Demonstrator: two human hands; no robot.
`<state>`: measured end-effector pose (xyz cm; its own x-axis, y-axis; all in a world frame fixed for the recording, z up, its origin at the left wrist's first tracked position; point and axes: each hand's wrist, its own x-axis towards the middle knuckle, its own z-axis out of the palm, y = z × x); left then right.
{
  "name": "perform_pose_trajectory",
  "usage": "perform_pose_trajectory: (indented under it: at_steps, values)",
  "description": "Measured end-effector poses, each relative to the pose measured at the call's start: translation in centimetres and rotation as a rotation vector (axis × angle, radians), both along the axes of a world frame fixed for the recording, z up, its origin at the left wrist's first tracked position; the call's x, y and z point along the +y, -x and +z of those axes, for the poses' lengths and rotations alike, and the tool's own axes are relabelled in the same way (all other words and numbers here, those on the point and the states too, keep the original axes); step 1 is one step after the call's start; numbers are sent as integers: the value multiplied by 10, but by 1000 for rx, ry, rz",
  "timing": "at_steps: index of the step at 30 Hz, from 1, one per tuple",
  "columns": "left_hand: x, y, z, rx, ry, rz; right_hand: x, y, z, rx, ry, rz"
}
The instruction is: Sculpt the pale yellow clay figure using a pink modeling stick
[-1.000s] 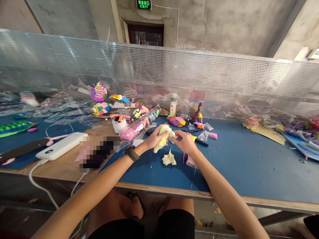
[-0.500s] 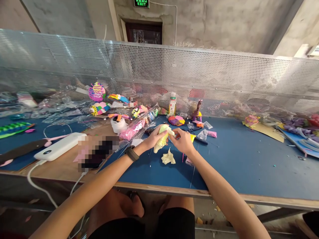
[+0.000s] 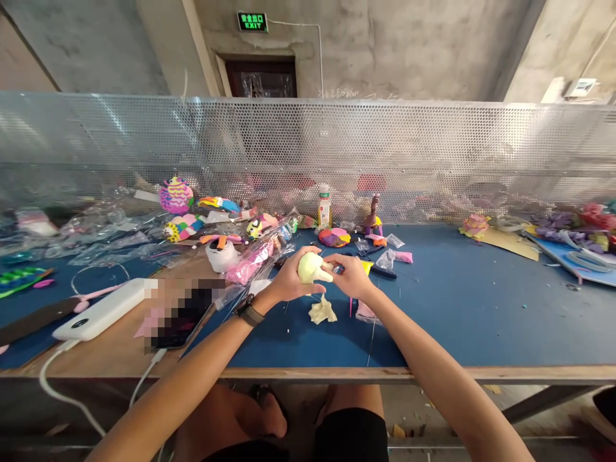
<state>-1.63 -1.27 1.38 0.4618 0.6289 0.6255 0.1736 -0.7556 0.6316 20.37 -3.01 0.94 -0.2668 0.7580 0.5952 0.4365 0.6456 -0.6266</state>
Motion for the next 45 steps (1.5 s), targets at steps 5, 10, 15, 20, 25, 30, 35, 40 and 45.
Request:
perform_pose_trajectory:
  at_steps: [5, 10, 15, 20, 25, 30, 35, 40, 45]
  values:
    - [5, -2, -5, 13, -30, 18, -3, -3, 4, -25, -130, -5]
    - [3, 0, -3, 47, -82, 22, -6, -8, 4, -92, -198, -10]
    - [5, 0, -5, 58, -71, 45, -9, -7, 9, -95, -207, -20]
    - [7, 0, -7, 8, -4, 71, -5, -9, 14, -82, -81, 25]
    - [7, 0, -6, -5, 107, 74, -2, -12, 12, -43, -120, 27]
    - [9, 0, -7, -12, 111, 89, -3, -14, 12, -59, -171, 27]
    - [9, 0, -7, -23, 98, 106, -5, -16, 17, -72, -173, 43]
    - [9, -1, -6, -38, 101, 113, -8, -14, 22, 39, 141, 107]
    - [9, -1, -6, -15, 50, 149, -5, -11, 19, 226, 466, 209]
